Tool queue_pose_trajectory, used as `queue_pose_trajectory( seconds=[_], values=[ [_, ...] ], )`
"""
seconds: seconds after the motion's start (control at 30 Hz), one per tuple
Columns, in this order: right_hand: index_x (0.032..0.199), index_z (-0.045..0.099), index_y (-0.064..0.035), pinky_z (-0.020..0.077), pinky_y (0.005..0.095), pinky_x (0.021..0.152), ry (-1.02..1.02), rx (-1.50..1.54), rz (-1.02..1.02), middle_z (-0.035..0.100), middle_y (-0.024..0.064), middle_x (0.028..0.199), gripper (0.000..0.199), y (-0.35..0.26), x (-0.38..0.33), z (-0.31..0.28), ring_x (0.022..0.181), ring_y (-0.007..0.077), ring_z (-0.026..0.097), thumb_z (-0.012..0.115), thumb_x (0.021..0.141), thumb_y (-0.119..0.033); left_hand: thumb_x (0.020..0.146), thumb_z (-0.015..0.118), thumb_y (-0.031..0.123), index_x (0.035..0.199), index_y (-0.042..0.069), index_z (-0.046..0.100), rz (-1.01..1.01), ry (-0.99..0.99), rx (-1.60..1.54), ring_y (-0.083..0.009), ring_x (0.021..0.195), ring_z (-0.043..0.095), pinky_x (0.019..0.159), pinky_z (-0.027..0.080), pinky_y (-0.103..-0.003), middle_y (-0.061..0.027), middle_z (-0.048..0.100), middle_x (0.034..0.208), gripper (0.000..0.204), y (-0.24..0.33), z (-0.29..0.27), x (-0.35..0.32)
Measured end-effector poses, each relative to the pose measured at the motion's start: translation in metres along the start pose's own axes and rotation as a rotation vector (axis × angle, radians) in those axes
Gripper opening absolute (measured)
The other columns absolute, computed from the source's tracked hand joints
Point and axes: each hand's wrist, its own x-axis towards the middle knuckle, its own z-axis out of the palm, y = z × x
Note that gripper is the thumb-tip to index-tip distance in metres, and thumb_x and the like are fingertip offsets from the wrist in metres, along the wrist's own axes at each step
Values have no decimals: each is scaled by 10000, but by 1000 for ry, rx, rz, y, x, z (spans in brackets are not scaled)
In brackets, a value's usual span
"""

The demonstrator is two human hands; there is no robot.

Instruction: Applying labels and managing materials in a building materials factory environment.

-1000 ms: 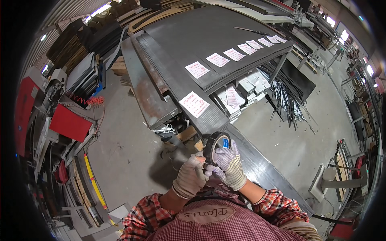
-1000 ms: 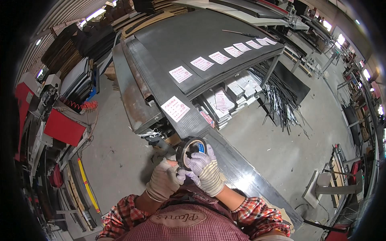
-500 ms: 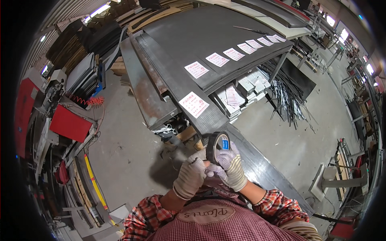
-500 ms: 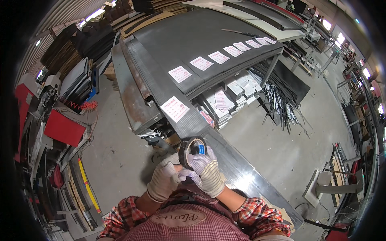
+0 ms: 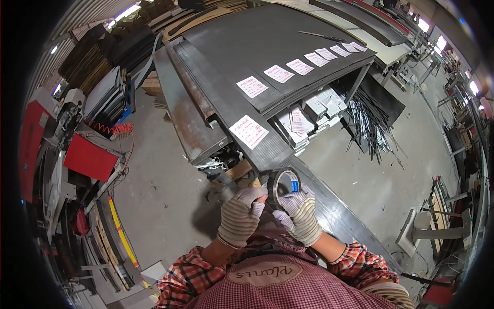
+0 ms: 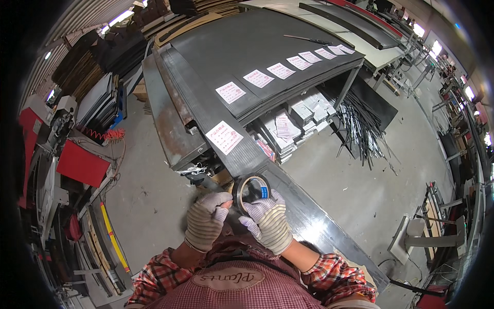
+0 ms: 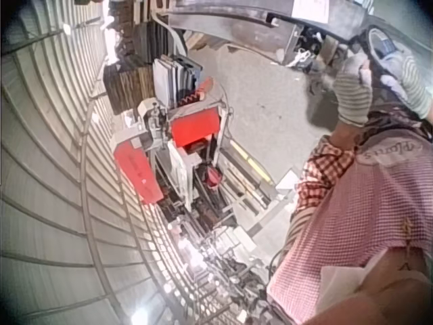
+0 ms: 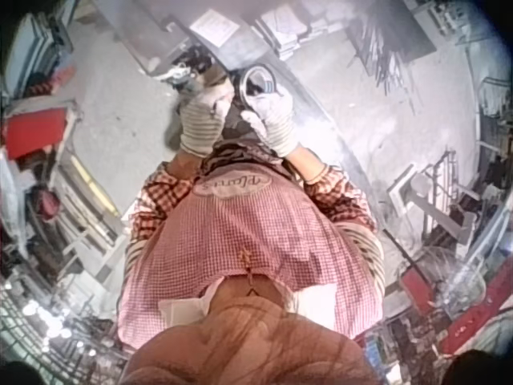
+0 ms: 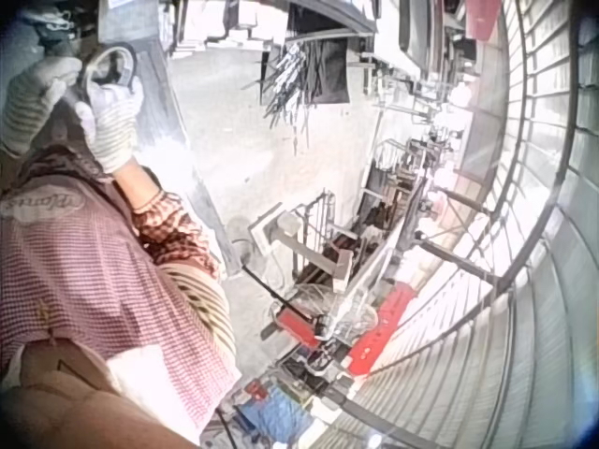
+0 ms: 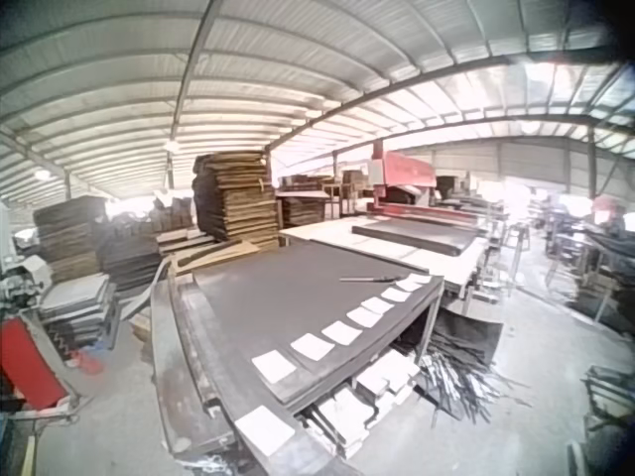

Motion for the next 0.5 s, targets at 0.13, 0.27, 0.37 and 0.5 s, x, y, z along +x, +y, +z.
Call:
queue_pose_trajectory(
  seconds=[0.13,0.27,0.37,0.5],
  values=[
    [1017,629,-72,296,493,971,-39,12,4,600,86,870,319,3,-3,-1,932,281,542,631,799,-305,790,652,134,918,47,622,-105,-101,-49,-282,768,622,701,493,-355,-121,641,826,158,-6,-4,6],
    [1008,638,-83,281,496,993,-60,22,7,600,81,862,311,7,-6,1,933,274,548,626,805,-319,782,642,134,886,45,612,-36,-183,-23,-257,693,598,662,480,-341,-97,622,765,140,-5,-9,6],
    [1005,642,-76,275,497,1005,-51,40,33,607,84,859,326,9,-5,-1,930,274,560,609,818,-341,778,636,118,858,42,604,-136,-268,-193,-221,651,580,636,470,-316,-78,611,737,116,3,-14,2],
    [996,641,-36,272,492,1012,-45,59,81,619,96,831,368,9,1,-7,911,281,579,584,834,-362,725,652,13,907,7,601,-192,-164,-466,-148,769,563,680,463,-275,-46,581,832,189,-2,-5,-4]
  ],
)
